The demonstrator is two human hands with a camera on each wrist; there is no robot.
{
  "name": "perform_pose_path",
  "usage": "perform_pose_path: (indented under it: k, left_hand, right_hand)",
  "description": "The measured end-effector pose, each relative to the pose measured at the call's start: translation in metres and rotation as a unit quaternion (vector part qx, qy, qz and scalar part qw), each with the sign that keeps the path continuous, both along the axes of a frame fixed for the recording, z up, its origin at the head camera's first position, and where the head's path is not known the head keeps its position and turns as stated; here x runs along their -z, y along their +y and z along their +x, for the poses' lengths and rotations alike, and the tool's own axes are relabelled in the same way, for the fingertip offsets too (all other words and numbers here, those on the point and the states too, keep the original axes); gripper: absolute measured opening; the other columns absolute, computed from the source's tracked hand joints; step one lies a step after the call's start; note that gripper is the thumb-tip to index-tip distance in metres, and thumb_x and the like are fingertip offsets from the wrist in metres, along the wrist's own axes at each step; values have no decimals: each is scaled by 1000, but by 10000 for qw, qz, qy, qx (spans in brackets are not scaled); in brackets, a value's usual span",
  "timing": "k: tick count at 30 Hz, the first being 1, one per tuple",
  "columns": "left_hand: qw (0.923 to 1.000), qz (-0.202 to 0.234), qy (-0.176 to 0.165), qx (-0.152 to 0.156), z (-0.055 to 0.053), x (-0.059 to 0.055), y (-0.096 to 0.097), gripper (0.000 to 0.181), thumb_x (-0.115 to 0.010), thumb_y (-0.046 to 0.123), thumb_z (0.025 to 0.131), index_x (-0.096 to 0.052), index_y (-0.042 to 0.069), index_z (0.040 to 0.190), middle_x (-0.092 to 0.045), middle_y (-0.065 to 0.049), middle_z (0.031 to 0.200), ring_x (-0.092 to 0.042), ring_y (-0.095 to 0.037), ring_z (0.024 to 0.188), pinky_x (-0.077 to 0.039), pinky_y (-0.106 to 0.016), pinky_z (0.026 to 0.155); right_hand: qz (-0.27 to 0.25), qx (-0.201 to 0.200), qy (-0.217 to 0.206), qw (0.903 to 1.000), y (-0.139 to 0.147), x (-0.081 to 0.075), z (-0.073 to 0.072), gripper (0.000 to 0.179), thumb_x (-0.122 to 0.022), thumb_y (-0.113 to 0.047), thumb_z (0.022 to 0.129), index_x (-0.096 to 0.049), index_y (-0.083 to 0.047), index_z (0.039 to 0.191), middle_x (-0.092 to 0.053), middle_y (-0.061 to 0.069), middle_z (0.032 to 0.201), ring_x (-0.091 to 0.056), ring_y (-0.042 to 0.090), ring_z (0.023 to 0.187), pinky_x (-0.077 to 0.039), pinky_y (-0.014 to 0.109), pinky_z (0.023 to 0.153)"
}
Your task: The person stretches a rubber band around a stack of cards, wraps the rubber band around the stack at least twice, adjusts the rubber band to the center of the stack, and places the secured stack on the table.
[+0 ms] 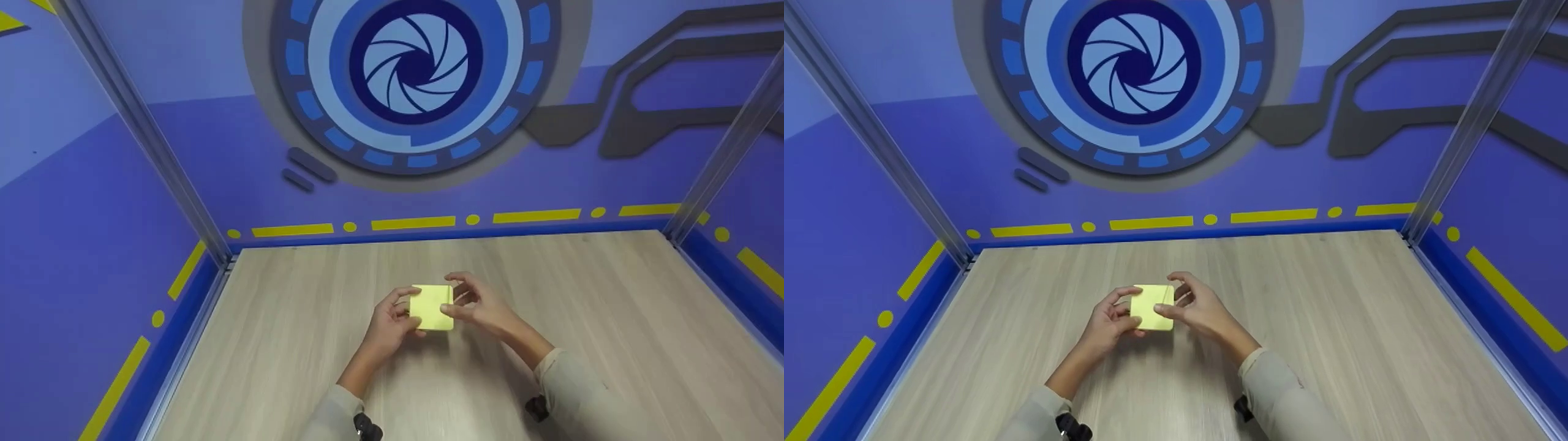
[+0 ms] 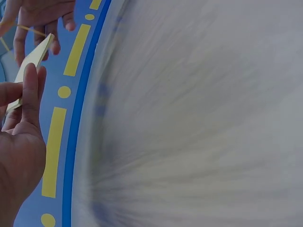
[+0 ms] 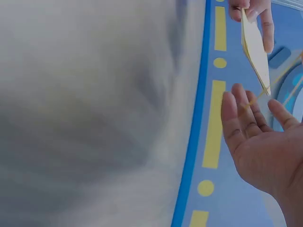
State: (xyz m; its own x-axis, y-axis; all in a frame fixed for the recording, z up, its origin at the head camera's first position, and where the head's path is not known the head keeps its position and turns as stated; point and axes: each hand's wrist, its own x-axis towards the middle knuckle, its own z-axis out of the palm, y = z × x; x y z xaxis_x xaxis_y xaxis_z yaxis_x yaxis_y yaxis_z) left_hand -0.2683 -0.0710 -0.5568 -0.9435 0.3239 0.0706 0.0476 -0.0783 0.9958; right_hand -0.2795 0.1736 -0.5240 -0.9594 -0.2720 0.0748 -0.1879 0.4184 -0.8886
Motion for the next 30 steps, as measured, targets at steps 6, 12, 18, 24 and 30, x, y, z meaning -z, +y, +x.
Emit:
perform_pose_path:
  k: [6, 12, 18, 24, 30]
  left_hand:
    - [9992, 315, -84, -219, -1, -2, 4, 59, -64, -11, 96, -54, 9, 150, -76, -24, 126, -78, -19, 95, -68, -35, 81]
    - [9897, 974, -589, -870, 0, -2, 12, 61, -63, -13, 95, -55, 10, 151, -76, -21, 129, -77, -20, 105, -67, -32, 85]
    - [9726, 1557, -929, -1458, -1, -4, 17, 62, -61, -10, 97, -51, 11, 154, -71, -23, 138, -74, -21, 114, -65, -29, 87]
    - [9474, 2150, -1232, -2024, -6, -7, 17, 61, -55, -8, 102, -46, 14, 158, -56, -26, 155, -69, -27, 128, -64, -31, 97]
    - [9267, 2534, -1648, -2231, -9, -3, 20, 67, -51, -13, 100, -41, 11, 161, -46, -28, 157, -67, -24, 124, -63, -28, 97]
  right_hand:
    - [-413, -455, -806, 9949, -10, 6, -9, 67, -80, -39, 94, -53, -13, 150, -64, 17, 125, -65, 23, 100, -64, 47, 80]
    - [-947, -452, -1181, 9874, -18, 19, -4, 62, -74, -42, 100, -56, -9, 149, -69, 14, 131, -71, 29, 109, -65, 43, 84]
    - [-1069, -878, -1028, 9850, -23, 29, 8, 42, -62, -36, 109, -69, 5, 119, -76, 21, 105, -76, 21, 92, -66, 38, 79]
    - [-670, -1649, -777, 9810, -19, 28, 20, 29, -59, -3, 106, -73, 4, 130, -80, 23, 100, -78, 13, 81, -65, 28, 68]
    - [-236, -1797, 146, 9833, -22, 19, 32, 50, -64, -19, 107, -55, -8, 155, -77, 25, 122, -80, 30, 96, -66, 32, 81]
